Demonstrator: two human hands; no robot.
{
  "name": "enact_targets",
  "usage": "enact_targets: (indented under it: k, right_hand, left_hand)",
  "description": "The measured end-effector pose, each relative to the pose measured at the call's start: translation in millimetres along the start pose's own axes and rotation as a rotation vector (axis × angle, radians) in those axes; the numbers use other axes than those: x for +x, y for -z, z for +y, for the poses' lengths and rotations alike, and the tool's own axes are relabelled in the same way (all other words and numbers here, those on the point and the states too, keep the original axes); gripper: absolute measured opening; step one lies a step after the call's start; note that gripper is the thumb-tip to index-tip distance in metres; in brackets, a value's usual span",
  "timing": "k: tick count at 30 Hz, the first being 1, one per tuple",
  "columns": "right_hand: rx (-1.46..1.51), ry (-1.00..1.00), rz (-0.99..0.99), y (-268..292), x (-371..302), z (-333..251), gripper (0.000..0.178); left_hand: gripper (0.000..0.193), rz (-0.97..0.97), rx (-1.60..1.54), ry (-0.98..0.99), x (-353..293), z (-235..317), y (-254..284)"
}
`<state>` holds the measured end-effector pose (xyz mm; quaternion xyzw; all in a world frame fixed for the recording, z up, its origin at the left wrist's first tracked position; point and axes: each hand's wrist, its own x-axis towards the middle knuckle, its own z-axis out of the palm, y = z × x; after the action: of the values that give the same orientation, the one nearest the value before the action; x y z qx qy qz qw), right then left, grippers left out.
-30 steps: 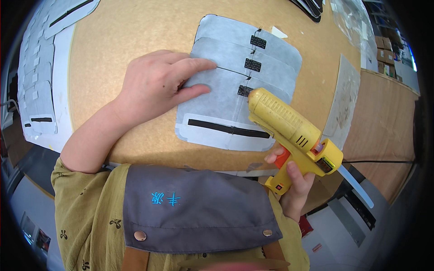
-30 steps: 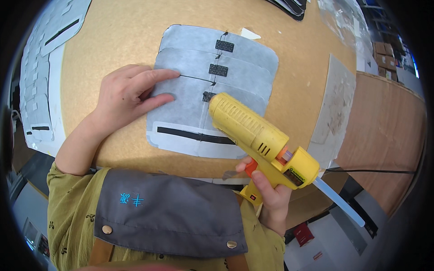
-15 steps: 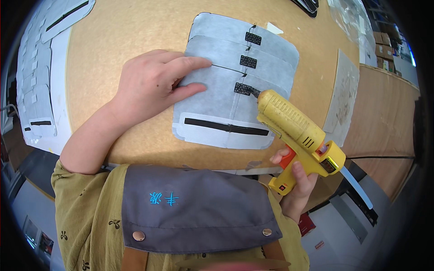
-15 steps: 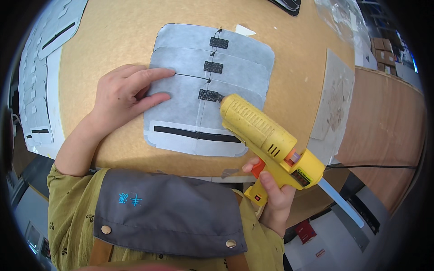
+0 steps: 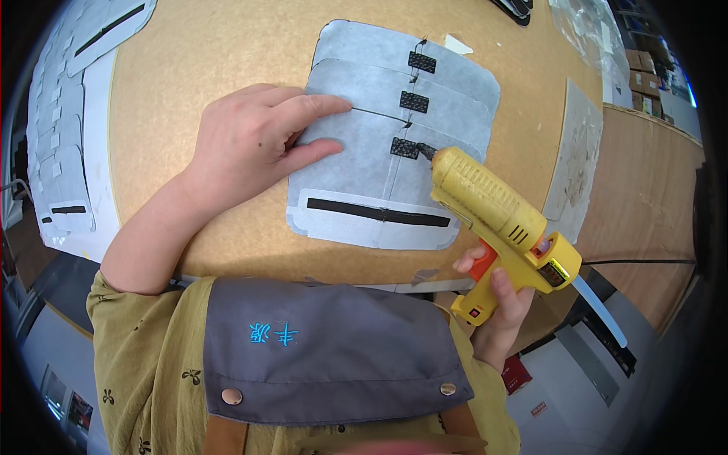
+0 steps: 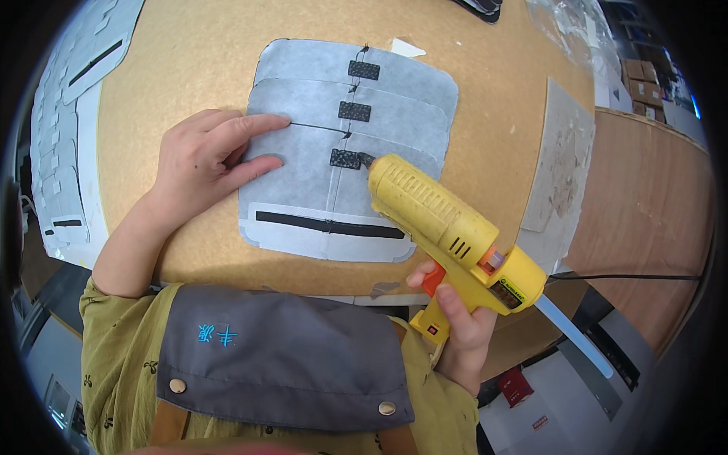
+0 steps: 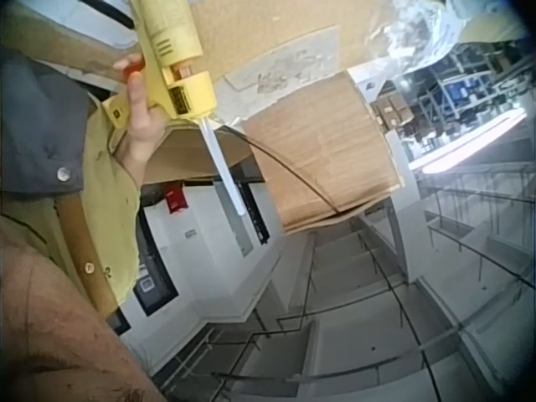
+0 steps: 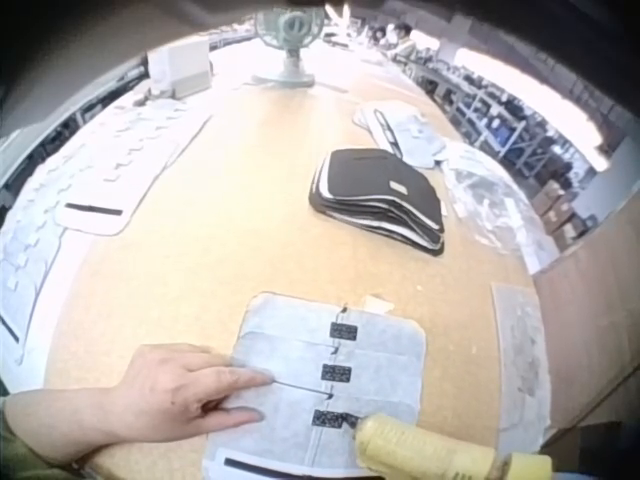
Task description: Apply adhesive to leather components and align them to assemble small pouches.
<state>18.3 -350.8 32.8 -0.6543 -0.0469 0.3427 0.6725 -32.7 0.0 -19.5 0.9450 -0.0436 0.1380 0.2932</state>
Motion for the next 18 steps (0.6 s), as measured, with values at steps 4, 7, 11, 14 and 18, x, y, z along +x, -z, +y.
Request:
enact_targets:
  k: [4,7,11,14,18]
  right_hand:
    - [0.001,-0.008,0.0,1,0,0,0.048]
    - [0.025,-0.005,-0.004,0,-1,1,0.049]
    - [0.045,-0.005,0.005,-14,2,-7,0.048]
    - [0.041,-0.013,0.026,-24,6,-9,0.048]
    - [0.007,-0.026,-0.002,-18,9,-6,0.048]
  left_hand:
    - [0.039,-0.002,0.004,-0.001,1,0,0]
    - [0.039,-0.001,0.008,0.001,1,0,-1]
    - [0.039,-0.004,0.007,0.006,2,0,-1]
    - [0.039,-0.009,0.004,0.013,2,1,1]
    - [0.039,-0.009,-0.009,0.015,2,1,0]
